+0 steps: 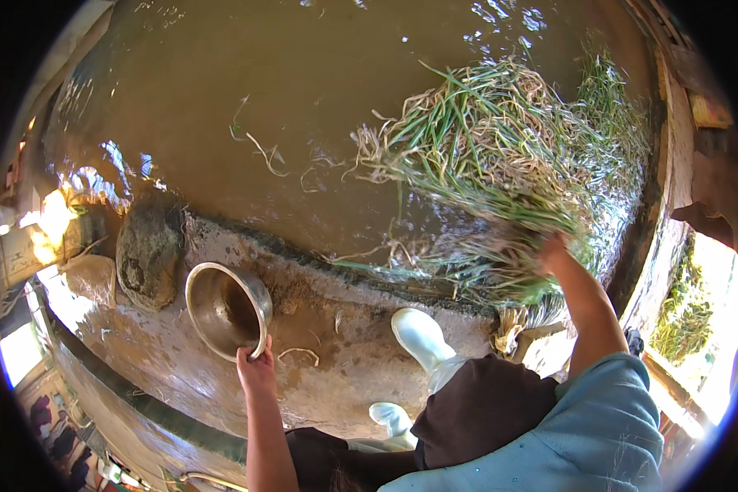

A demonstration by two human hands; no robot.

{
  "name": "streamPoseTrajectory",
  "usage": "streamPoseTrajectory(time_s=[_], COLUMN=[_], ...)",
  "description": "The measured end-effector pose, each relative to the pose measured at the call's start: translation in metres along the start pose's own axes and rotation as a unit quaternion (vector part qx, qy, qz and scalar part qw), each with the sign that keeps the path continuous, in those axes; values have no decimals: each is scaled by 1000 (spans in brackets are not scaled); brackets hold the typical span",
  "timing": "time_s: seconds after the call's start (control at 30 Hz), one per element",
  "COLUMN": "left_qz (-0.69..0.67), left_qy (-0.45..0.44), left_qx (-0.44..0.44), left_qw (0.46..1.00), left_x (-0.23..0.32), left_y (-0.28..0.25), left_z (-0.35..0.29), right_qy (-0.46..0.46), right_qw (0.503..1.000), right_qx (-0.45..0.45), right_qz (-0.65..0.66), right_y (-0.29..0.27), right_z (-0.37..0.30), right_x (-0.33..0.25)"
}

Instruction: The person stands in a shallow water-filled enclosure and removes a red-and-white sack, then gathers floating grass and debris by hand. They use a metal bowl to scoop and pour water, repeatedly clearing the surface and moving debris to the edge. The person continues to pull out clumps of grass and place them on the side, then walks out of the enclosure carrying the bowl.

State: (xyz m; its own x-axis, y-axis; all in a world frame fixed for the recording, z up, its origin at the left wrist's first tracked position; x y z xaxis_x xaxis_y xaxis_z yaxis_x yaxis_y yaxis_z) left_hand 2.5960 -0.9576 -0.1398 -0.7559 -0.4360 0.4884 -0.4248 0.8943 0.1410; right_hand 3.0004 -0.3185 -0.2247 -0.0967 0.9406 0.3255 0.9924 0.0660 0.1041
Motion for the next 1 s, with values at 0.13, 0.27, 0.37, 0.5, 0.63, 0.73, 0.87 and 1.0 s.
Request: streamPoseTrajectory(time_s=[0.13,0.27,0.37,0.5,0.63,0.73,0.87,1.0], left_qz=[-3,-44,-93,-66,-52,-17,73,166], left_qy=[2,-14,-3,14,-26,-97,-132,-55], left_qx=[-27,-72,-74,-64,28,-15,-100,-90], left_qw=[1000,996,993,996,998,995,983,980], left_x=[-1,-13,-27,-38,-44,-52,-58,-39], left_y=[1,5,0,-3,0,19,34,37], left_z=[2,7,12,3,-34,-70,-105,-110], right_qy=[75,37,-70,-167,-36,-43,98,288], right_qw=[990,980,842,646,885,896,942,891], right_qx=[-53,-123,450,718,462,412,211,-33], right_qz=[111,153,289,195,49,160,244,349], right_y=[127,155,-81,-355,-420,-335,-114,130], right_z=[2,-50,-87,-153,-77,-6,66,32], right_x=[44,45,20,-50,-44,28,97,117])
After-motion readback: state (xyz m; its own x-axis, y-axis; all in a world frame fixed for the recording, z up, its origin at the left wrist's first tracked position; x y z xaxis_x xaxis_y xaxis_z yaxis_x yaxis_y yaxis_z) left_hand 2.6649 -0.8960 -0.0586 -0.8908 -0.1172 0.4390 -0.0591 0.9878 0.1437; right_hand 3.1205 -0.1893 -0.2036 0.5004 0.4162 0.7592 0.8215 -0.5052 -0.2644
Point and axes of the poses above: each hand's wrist, its own z-axis towards the middle knuckle, its own y-axis out of the palm, x = y × z, the point moved 7 cm from there along z, towards the middle knuckle, and after that the axes turned 3 degrees about y, right-handed, at the moved point
